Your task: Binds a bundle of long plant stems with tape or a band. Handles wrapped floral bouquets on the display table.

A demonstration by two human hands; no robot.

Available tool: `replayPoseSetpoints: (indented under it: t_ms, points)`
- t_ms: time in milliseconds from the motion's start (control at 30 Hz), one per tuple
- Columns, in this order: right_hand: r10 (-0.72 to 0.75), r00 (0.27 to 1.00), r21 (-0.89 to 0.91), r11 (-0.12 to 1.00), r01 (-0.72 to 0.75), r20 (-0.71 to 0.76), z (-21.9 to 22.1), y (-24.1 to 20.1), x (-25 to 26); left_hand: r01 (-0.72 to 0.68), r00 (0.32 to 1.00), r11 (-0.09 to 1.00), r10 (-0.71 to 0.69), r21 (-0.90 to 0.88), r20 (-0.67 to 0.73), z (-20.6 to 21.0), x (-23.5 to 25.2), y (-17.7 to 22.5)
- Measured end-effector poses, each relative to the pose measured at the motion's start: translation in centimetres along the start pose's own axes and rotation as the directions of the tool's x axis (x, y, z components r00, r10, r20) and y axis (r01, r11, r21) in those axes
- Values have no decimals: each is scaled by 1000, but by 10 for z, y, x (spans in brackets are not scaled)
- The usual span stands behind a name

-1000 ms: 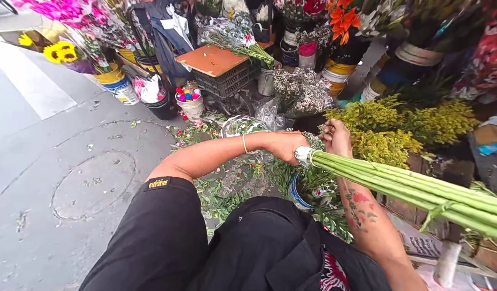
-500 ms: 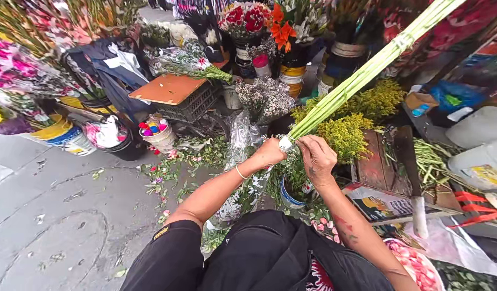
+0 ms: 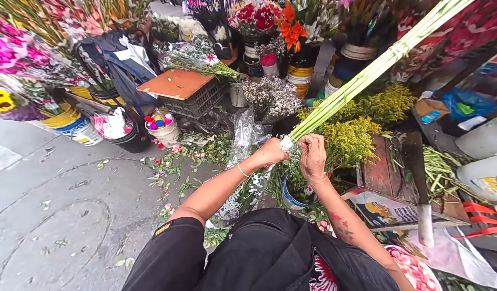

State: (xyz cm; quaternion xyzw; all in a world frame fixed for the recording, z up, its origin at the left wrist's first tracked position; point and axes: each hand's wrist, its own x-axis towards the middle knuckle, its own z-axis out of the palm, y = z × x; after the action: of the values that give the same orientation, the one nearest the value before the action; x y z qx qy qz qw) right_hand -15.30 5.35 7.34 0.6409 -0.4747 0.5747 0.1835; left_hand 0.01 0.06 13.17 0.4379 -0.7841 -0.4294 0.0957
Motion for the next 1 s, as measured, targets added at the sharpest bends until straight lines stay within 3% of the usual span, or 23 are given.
replayPoseSetpoints:
  t_ms: [67,133,233,300,400,500,533,633,667,700,733,767,800,833,867,900,933,967,1000]
  points:
    - [-3,983,117,993,-19,183,-10,-14,5,1,1000,1000,-1,4,-21,-6,-1,-9]
    - [-92,899,281,959,-36,428,-20,-21,8,-25,999,999,26,32,-40,-13,0,-17]
    - [-172,590,360,907,-217,789,-32,-34,5,-6,1000,998,8,60,-21,-24,-7,-22]
    - [-135,444,270,928,-256,886,-37,-38,-2,3,1000,999,-3,46,11,-35,-15,-23]
    - [-106,361,188,961,-200,927,-39,-11,-7,-86,989,996,84,8,118,-55,-38,-15]
    - [-173,456,316,913,-259,873,-37,22,27,-275,906,960,237,62,350,-52,-57,2]
    - [-241,407,382,869,-313,881,-36,25,50,-349,862,933,283,87,420,-42,-59,7]
    - [-516,403,655,610,-447,756,-32,2,92,-488,782,869,392,84,485,-3,-54,7]
    - [-634,332,712,571,-409,699,-36,-18,103,-511,769,859,441,32,462,6,-54,3]
    - [-706,213,723,577,-381,676,-42,-40,114,-515,757,856,477,-42,447,11,-56,2]
    - [-705,111,686,623,-375,700,-49,-57,122,-502,758,861,485,-84,437,12,-59,5]
    - [-680,180,680,597,-426,710,-44,-51,116,-460,777,886,437,-65,453,11,-60,11]
    - [-579,411,704,491,-513,704,-29,-25,92,-393,799,919,337,8,498,8,-59,13]
    - [-317,623,699,352,-623,715,-12,6,61,-400,805,914,312,72,504,8,-54,9]
    - [102,686,652,241,-719,720,1,29,33,-398,815,910,294,113,499,5,-51,6]
    - [462,589,537,255,-804,663,9,47,10,-385,838,913,285,133,466,0,-49,6]
    - [657,459,321,329,-888,598,13,56,-11,-350,872,926,266,143,411,-6,-48,5]
    - [691,384,138,385,-912,612,8,52,-32,-301,908,941,234,155,347,-11,-48,4]
    - [637,372,38,475,-879,675,-2,39,-50,-259,939,953,209,160,275,-16,-46,4]
